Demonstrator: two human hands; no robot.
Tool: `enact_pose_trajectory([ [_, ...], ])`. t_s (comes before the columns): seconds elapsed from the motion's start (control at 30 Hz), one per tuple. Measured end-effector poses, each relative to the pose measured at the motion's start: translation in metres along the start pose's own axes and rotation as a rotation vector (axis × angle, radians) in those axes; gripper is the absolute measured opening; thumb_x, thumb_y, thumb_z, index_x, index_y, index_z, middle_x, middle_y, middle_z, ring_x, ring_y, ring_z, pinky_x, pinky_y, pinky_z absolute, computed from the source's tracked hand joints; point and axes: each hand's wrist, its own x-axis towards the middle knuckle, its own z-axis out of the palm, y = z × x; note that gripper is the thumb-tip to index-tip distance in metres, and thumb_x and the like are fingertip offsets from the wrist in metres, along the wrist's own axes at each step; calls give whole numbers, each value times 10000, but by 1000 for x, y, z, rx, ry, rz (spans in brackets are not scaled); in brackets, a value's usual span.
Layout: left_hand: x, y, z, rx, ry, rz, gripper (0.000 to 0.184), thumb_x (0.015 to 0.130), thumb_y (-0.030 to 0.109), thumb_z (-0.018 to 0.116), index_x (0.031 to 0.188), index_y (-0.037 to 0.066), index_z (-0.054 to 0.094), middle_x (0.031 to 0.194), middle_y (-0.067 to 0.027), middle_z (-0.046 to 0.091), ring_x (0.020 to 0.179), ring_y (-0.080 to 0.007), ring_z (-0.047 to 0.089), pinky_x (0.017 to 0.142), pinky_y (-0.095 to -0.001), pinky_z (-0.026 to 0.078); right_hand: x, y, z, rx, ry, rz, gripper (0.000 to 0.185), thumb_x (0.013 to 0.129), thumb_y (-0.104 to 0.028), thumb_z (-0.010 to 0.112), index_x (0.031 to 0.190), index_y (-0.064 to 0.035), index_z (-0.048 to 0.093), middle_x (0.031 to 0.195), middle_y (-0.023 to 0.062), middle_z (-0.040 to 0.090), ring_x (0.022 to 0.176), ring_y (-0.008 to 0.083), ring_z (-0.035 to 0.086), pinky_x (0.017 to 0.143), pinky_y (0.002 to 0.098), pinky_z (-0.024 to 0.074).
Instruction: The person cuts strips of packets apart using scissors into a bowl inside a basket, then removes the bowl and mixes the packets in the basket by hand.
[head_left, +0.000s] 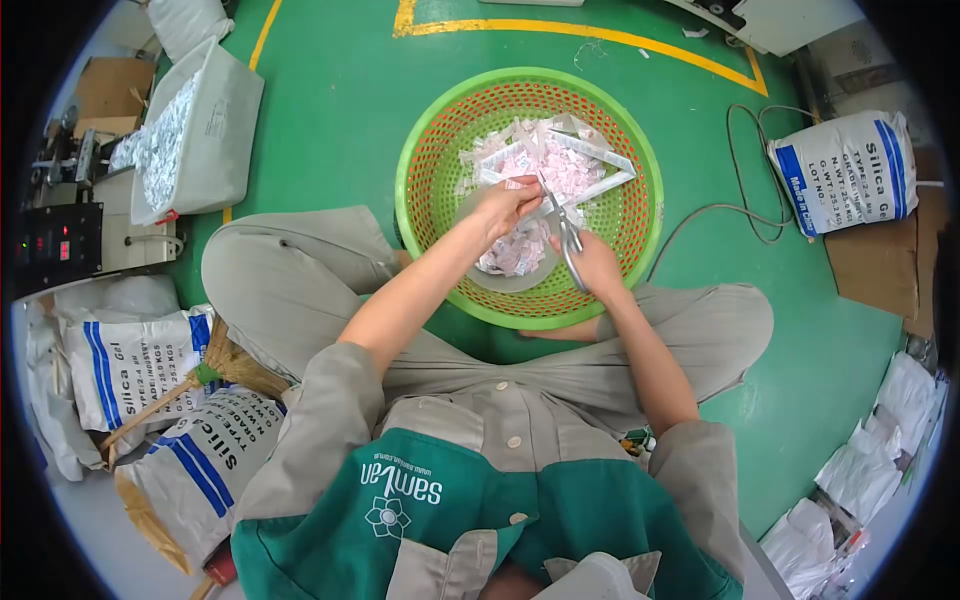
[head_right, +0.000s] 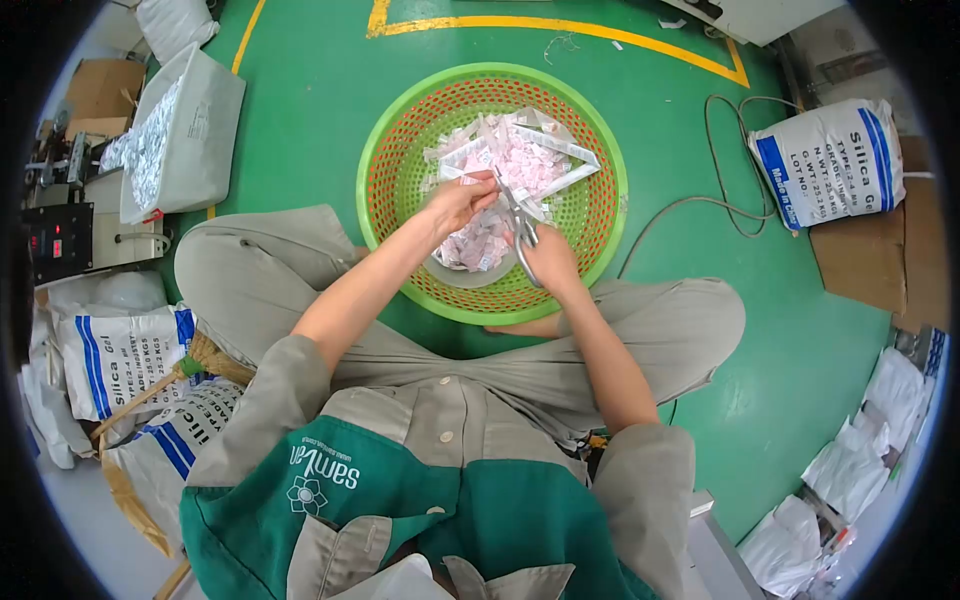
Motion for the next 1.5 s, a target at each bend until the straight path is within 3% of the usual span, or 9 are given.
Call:
enact_pose_trajectory([
  [0.33,-3,15,-2,-107,-186,-42,365,993,240,270,1184,-16,447,1149,-156,570,1061,-254,595,826,-391,551,7,12,-1,170,-3,10,654,820,-606,536,812,42,626,746,258,619,742,401,623,702,463,474],
  [0.53,1,4,0,-170,-258,-137,336,994,243,264,1173,47,469,1137,-97,600,1058,-230,579,859,-413,502,5,16,22,26,160,-163,649,818,-616,528,839,22,638,764,237,634,740,396,621,706,456,471],
  [0.63,-4,-2,6,-45,-228,-138,343,990,287,291,1178,72,480,1144,-106,594,1071,-227,565,871,-414,471,3,1,2,117,-95,27,661,811,-620,536,839,33,637,749,238,630,731,394,619,693,454,468],
  [0.73,-1,-4,6,224,-86,-106,355,970,343,363,1172,82,493,1217,-116,550,1060,-233,565,843,-432,475,1,-3,-9,97,-131,71,670,805,-623,542,837,39,638,744,244,626,728,393,618,684,447,466],
  [0.83,8,-20,-12,797,114,290,367,900,349,517,1164,95,499,1246,-126,498,1061,-267,544,822,-469,470,6,6,-8,111,-77,94,680,804,-627,540,837,45,637,740,252,621,731,398,618,687,444,466],
  [1.13,-37,-73,-68,2208,27,727,500,679,256,704,1086,23,527,1045,-158,527,910,-324,597,778,-429,501,17,38,23,29,254,-88,670,822,-609,538,781,57,597,683,225,587,681,369,601,656,447,448],
  [1.23,-10,-93,-85,2141,59,680,470,639,258,718,1033,35,591,954,-160,598,854,-326,619,762,-418,505,12,24,5,63,-72,73,803,777,-692,513,978,81,596,1028,295,571,945,424,581,836,449,456],
  [1.43,-7,-55,-79,1632,33,482,248,683,155,670,908,51,684,758,-166,658,739,-289,648,695,-371,506,10,20,-1,84,-31,48,690,794,-624,565,833,63,616,753,229,612,728,350,615,687,421,461],
  [1.5,0,-34,-66,1331,-11,86,310,797,191,647,1095,102,636,1006,-96,649,834,-242,631,717,-384,514,14,26,6,70,16,39,693,791,-629,564,829,61,617,761,231,615,732,353,616,684,421,460],
])
